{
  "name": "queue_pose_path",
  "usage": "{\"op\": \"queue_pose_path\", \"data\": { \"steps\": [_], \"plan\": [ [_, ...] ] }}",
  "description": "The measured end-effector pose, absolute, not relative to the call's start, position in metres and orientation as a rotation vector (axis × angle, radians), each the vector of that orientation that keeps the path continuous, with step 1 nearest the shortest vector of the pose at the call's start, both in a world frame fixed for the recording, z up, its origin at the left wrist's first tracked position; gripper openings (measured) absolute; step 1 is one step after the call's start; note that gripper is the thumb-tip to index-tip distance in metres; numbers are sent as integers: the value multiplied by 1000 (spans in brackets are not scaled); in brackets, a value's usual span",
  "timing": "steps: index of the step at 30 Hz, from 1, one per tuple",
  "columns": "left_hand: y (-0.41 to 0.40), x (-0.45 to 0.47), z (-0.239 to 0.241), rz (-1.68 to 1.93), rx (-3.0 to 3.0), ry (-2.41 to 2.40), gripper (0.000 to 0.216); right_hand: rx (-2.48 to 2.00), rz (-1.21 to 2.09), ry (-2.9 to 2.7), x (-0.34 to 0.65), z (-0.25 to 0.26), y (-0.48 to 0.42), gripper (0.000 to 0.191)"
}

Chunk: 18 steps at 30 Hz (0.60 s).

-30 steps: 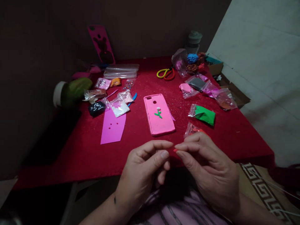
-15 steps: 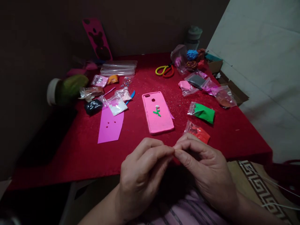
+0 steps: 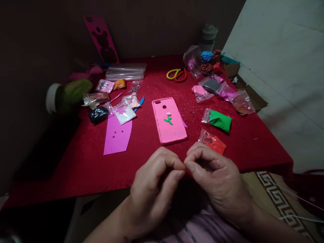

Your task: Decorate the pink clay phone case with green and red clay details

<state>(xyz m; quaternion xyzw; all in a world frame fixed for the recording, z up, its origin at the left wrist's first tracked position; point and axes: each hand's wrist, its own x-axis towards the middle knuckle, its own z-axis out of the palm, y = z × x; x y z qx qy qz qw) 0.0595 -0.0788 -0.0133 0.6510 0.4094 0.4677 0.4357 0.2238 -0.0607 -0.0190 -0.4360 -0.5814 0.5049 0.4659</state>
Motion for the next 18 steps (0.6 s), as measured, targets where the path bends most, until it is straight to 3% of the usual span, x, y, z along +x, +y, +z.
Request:
{"op": "queue_pose_path", "data": {
  "steps": [5,18],
  "plan": [
    [-72,53,-19,956,646,553,9,-1099,1126,-1464,225,-23,-56,14],
    [-61,55,-16,1012,290,572,15,-972,957,-1664,223,-30,-60,11]
  ]
}}
